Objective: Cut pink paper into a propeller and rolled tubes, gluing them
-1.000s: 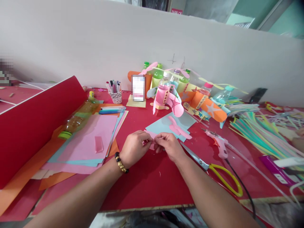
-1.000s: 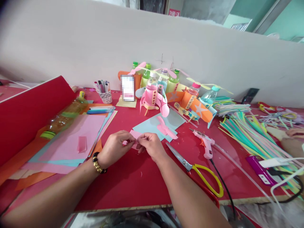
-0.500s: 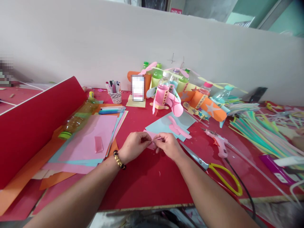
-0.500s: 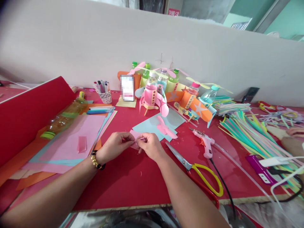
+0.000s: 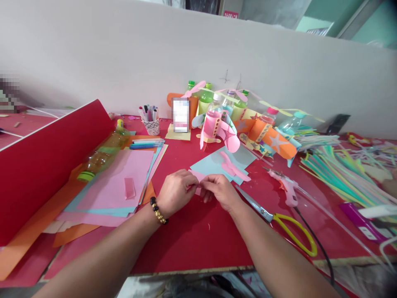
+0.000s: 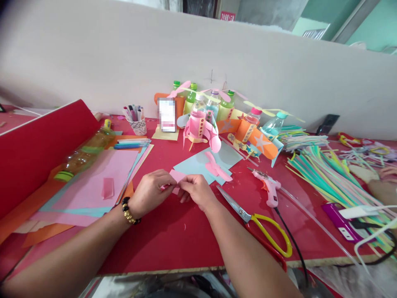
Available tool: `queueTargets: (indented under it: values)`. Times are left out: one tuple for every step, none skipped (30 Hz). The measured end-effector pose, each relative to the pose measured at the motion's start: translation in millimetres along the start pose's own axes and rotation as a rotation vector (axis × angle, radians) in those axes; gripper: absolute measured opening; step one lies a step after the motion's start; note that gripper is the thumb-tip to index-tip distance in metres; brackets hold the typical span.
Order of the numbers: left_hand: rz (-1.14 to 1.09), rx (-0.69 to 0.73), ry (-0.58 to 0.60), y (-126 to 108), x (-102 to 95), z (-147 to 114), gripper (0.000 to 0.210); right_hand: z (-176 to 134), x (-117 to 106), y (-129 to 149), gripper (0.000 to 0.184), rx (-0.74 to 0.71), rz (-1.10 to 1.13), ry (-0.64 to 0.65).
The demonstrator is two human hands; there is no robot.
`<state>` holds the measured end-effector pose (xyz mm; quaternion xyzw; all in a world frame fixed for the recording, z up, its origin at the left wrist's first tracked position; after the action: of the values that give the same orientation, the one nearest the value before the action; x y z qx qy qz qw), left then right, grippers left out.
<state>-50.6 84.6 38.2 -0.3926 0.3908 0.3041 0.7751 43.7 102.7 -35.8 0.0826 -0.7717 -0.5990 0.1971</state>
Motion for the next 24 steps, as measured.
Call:
queueTargets:
  values:
    - [0.007, 0.000, 0.006, -0.3, 0.2, -0.1, 0.017, -0.3, 0.1, 0.5, 0.015, 0.001, 0.003, -0.004]
    - [0.013, -0.004, 0.012, -0.3, 0.4, -0.2, 0.018, -0.6, 0.0, 0.8, 0.015, 0.001, 0.008, -0.010]
    - [0.017, -0.007, 0.019, -0.4, 0.8, -0.3, 0.018, -0.7, -0.2, 1.0, 0.015, 0.002, 0.014, -0.015]
    - [0.019, -0.009, 0.027, -0.6, 1.2, -0.3, 0.018, -0.7, -0.3, 1.0, 0.014, 0.004, 0.022, -0.019]
    - [0.020, -0.010, 0.036, -1.0, 1.8, -0.3, 0.019, -0.6, -0.2, 0.5, 0.013, 0.008, 0.029, -0.019]
    - [0.018, -0.012, 0.043, -1.2, 2.4, -0.3, 0.019, -0.4, -0.2, 0.1, 0.013, 0.011, 0.034, -0.019]
    - [0.014, -0.016, 0.049, -1.1, 3.0, -0.3, 0.019, -0.2, -0.4, -0.3, 0.012, 0.012, 0.036, -0.019]
    - [0.006, -0.026, 0.055, -0.1, 3.8, -0.2, 0.018, 0.0, -0.8, -0.7, 0.011, 0.013, 0.031, -0.022]
    - [-0.005, -0.045, 0.062, 1.9, 4.7, -0.1, 0.017, 0.0, -1.6, -0.7, 0.010, 0.011, 0.019, -0.029]
    - [-0.020, -0.070, 0.070, 5.0, 6.0, -0.1, 0.016, -0.1, -2.4, -0.3, 0.010, 0.006, -0.002, -0.036]
    - [-0.039, -0.100, 0.084, 8.6, 8.0, -0.2, 0.014, -0.3, -2.9, 0.6, 0.010, -0.003, -0.030, -0.040]
    - [-0.060, -0.129, 0.103, 12.5, 10.6, -0.4, 0.013, -0.6, -2.9, 2.1, 0.009, -0.017, -0.065, -0.041]
    - [-0.084, -0.155, 0.128, 16.1, 13.8, -0.7, 0.011, -1.1, -2.6, 4.3, 0.010, -0.039, -0.106, -0.040]
    - [-0.106, -0.176, 0.153, 19.2, 16.9, -1.0, 0.011, -1.7, -2.2, 7.0, 0.010, -0.065, -0.152, -0.039]
    - [-0.126, -0.191, 0.177, 21.7, 19.9, -1.3, 0.010, -2.4, -1.6, 9.7, 0.010, -0.093, -0.200, -0.039]
    - [-0.142, -0.203, 0.194, 23.7, 22.0, -1.5, 0.010, -3.0, -1.3, 12.1, 0.011, -0.118, -0.241, -0.041]
    - [-0.154, -0.210, 0.205, 25.1, 23.3, -1.6, 0.011, -3.4, -1.2, 13.6, 0.011, -0.135, -0.273, -0.044]
    - [-0.160, -0.213, 0.208, 25.9, 23.9, -1.6, 0.011, -3.6, -1.1, 13.8, 0.011, -0.140, -0.295, -0.043]
    - [-0.159, -0.211, 0.205, 26.0, 23.7, -1.4, 0.011, -3.4, -0.7, 12.7, 0.012, -0.132, -0.304, -0.035]
    - [-0.151, -0.205, 0.197, 25.4, 22.9, -1.2, 0.012, -3.1, 0.0, 10.7, 0.013, -0.116, -0.303, -0.021]
    - [-0.138, -0.194, 0.184, 24.0, 21.4, -0.9, 0.013, -2.7, 0.9, 8.6, 0.014, -0.098, -0.299, -0.005]
    - [-0.120, -0.181, 0.166, 22.1, 19.3, -0.7, 0.014, -2.4, 1.8, 6.9, 0.016, -0.082, -0.295, 0.010]
    - [-0.100, -0.167, 0.145, 19.9, 16.9, -0.6, 0.016, -2.1, 2.5, 5.6, 0.019, -0.069, -0.291, 0.022]
    - [-0.079, -0.153, 0.124, 17.5, 14.4, -0.5, 0.017, -1.9, 2.9, 5.1, 0.021, -0.062, -0.285, 0.028]
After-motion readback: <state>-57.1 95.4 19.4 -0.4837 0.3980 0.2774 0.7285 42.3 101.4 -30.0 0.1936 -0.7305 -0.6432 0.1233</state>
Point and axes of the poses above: each hand's wrist, its own z-axis towards the middle knuckle, its own x-axis out of the palm, y = z × x, the point moved 10 cm from there along z, towards the middle knuckle, and after that the axes turned 9 degrees about z, right-handed, at the moved point
